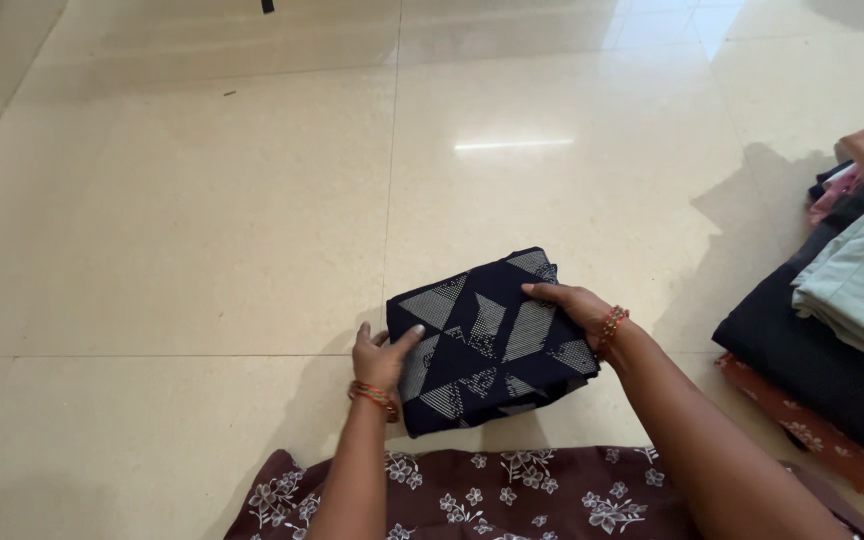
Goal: The person folds a large piece of dark blue patterned fabric on a tiled floor. They smooth the fabric, fold it lengthwise multiple times, and then fold it into a compact rectangular shape.
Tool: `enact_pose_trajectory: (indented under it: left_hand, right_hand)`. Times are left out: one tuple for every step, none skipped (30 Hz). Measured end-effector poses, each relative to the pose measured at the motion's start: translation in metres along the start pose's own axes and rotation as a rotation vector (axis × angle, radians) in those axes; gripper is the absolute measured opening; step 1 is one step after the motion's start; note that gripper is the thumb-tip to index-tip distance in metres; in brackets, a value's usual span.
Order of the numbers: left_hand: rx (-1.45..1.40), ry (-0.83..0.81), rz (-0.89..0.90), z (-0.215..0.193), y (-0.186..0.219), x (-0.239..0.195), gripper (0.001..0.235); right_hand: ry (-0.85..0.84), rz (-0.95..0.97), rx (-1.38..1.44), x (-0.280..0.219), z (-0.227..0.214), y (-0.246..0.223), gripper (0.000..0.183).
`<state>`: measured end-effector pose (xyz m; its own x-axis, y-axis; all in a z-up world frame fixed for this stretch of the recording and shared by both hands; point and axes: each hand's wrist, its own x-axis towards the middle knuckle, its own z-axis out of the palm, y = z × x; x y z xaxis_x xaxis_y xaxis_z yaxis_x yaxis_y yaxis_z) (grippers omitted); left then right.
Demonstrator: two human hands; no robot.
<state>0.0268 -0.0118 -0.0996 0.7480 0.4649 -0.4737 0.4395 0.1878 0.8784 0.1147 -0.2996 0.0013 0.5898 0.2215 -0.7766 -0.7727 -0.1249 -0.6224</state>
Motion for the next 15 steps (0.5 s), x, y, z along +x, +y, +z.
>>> enact_pose_trajectory:
  left_hand:
    - [-0.078,-0.028,-0.089,-0.006,0.011,-0.001,0.111]
    - [-0.155,-0.058,-0.18,-0.01,0.022,-0.006,0.106]
    - [-0.132,-0.104,-0.16,-0.011,0.036,-0.013,0.093]
    - [-0.107,-0.147,-0.138,-0.014,0.053,-0.02,0.081]
    - [-0.082,-0.19,-0.115,-0.016,0.071,-0.028,0.071]
    - [-0.085,-0.203,0.049,-0.015,0.088,-0.037,0.068]
    - [-0.087,-0.216,0.213,-0.014,0.104,-0.045,0.064]
    - [-0.088,-0.227,0.373,-0.014,0.118,-0.053,0.062]
    - [0.046,-0.145,0.557,-0.014,0.127,-0.061,0.061]
    - [0.182,-0.059,0.735,-0.014,0.131,-0.069,0.061]
    - [0.319,0.03,0.911,-0.013,0.131,-0.073,0.06]
    - [0.428,0.038,0.94,-0.014,0.126,-0.074,0.057]
    - [0.538,0.045,0.967,-0.015,0.116,-0.075,0.054]
    - [0.647,0.052,0.995,-0.015,0.104,-0.073,0.052]
    - [0.802,-0.007,1.036,-0.013,0.088,-0.073,0.058]
  right_hand:
    - [-0.016,-0.003,0.012,-0.003,-0.003,-0.003,0.065]
    - [-0.03,-0.004,0.024,-0.008,-0.007,-0.006,0.064]
    - [-0.028,-0.067,0.021,-0.013,-0.01,-0.009,0.059]
    - [-0.03,-0.131,0.018,-0.016,-0.012,-0.014,0.053]
    - [-0.032,-0.195,0.015,-0.02,-0.014,-0.02,0.049]
    - [-0.025,-0.366,-0.069,-0.025,-0.018,-0.026,0.051]
    - [-0.019,-0.538,-0.153,-0.031,-0.026,-0.031,0.056]
    - [-0.013,-0.704,-0.237,-0.034,-0.032,-0.033,0.061]
    - [0.008,-0.728,-0.329,-0.035,-0.039,-0.035,0.058]
    - [0.029,-0.748,-0.421,-0.034,-0.048,-0.035,0.054]
    - [0.051,-0.766,-0.514,-0.028,-0.055,-0.033,0.051]
    - [0.027,-0.79,-0.536,-0.018,-0.058,-0.027,0.052]
    - [0.002,-0.813,-0.559,-0.009,-0.062,-0.017,0.055]
    - [-0.022,-0.839,-0.581,0.003,-0.065,-0.008,0.057]
    - [0.083,-0.619,-0.982,0.014,-0.067,0.001,0.073]
